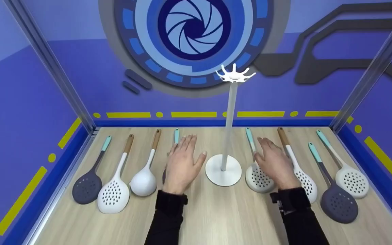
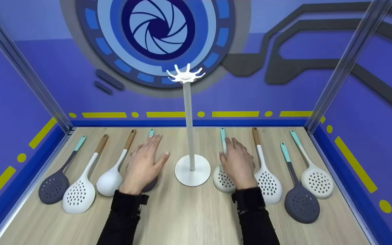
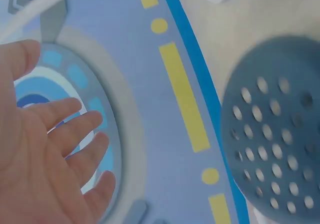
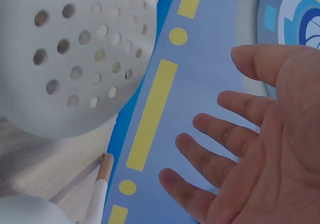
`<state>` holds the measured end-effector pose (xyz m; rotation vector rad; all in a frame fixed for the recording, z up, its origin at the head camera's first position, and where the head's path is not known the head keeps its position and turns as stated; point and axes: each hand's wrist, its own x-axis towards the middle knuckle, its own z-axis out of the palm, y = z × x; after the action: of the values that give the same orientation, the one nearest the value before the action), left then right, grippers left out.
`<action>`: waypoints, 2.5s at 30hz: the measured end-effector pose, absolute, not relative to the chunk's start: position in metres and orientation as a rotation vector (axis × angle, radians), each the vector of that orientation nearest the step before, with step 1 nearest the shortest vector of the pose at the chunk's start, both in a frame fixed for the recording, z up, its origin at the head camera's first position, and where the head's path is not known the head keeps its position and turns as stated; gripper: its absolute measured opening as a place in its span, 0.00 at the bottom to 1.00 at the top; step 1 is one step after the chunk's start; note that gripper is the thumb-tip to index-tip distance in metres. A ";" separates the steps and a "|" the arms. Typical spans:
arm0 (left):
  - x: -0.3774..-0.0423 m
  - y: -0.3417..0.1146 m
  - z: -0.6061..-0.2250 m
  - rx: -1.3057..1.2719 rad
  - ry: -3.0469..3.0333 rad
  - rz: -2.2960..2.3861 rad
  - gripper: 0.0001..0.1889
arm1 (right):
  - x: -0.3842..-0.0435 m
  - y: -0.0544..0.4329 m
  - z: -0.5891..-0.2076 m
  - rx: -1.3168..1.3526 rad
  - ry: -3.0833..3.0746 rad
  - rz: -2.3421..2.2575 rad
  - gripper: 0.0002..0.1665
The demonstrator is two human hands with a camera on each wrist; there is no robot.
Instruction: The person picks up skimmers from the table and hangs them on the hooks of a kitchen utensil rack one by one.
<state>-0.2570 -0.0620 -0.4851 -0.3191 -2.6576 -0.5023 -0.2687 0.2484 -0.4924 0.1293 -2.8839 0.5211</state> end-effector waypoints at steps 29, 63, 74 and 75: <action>-0.267 0.021 -0.515 -0.305 -2.699 -0.925 0.37 | -0.287 0.241 -0.487 0.209 -3.167 0.514 0.38; -0.287 0.040 -0.520 -0.207 -2.926 -1.042 0.13 | -0.317 0.225 -0.478 0.085 -3.365 0.218 0.07; -0.290 0.043 -0.522 -0.210 -2.964 -1.036 0.13 | -0.319 0.227 -0.485 0.018 -3.373 0.229 0.08; -0.290 0.043 -0.523 -0.215 -2.967 -1.025 0.13 | -0.318 0.227 -0.485 0.014 -3.377 0.248 0.08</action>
<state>-0.2902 0.0429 -0.5231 -0.2147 -2.9667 -1.0254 -0.3185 0.2272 -0.4850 0.0143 -3.3770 0.2479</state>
